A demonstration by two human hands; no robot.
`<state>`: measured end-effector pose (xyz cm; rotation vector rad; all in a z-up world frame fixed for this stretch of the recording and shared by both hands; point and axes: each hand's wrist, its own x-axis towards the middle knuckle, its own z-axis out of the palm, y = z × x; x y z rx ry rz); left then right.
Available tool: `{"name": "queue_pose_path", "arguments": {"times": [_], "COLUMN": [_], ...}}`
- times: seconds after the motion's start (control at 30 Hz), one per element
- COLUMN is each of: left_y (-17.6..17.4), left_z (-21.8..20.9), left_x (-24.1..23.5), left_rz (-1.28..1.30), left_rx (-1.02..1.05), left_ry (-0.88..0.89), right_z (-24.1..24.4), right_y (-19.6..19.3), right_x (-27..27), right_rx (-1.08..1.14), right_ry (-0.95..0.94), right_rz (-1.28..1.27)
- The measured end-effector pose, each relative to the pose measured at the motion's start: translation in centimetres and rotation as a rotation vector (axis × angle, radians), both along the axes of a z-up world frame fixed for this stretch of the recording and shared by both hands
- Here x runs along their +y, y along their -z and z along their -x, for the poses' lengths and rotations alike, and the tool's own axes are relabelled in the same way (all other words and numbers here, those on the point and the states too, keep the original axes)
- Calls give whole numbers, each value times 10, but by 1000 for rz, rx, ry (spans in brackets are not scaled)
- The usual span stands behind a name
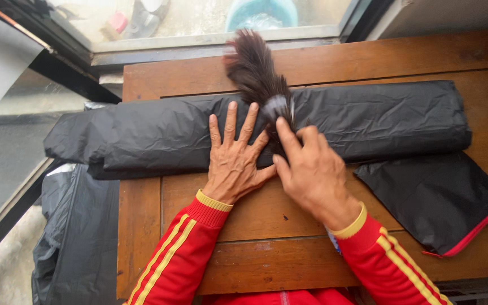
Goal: The person uses a feather duster to clean the surface of a black tarp laid on a wooden table. They then fold the tarp in half and roll it tightly into a cylindrical shape, using their hands to smooth and secure the roll.
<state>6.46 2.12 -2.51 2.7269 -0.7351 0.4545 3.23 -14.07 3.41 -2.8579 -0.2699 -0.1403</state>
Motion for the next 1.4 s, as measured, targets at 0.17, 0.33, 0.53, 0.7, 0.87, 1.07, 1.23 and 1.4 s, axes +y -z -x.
{"name": "queue_pose_path", "arguments": {"times": [0.17, 0.33, 0.53, 0.7, 0.87, 1.07, 1.23, 1.4], "left_y": [-8, -14, -16, -16, -18, -18, -19, -32], "left_z": [6, 10, 10, 13, 15, 19, 24, 24], "left_x": [7, 13, 16, 24, 41, 41, 40, 19], "left_rz": [-46, -81, -175, -209, -217, -222, -232, -205], "left_rx": [60, 118, -23, 4, 26, -8, -12, -6], "left_ry": [-4, -4, 6, 19, 44, 34, 14, 91], "right_z": [38, 41, 33, 27, 13, 16, 27, 25], "right_y": [18, 17, 22, 25, 36, 41, 11, 3], "right_x": [-15, -84, -130, -162, -225, -263, -227, -183], "right_rx": [77, 130, -41, -66, -115, -131, -365, -484], "right_ry": [24, 194, 362, 416, 435, 353, 305, 320], "right_rz": [246, 403, 400, 404, 512, 616, 574, 450]}}
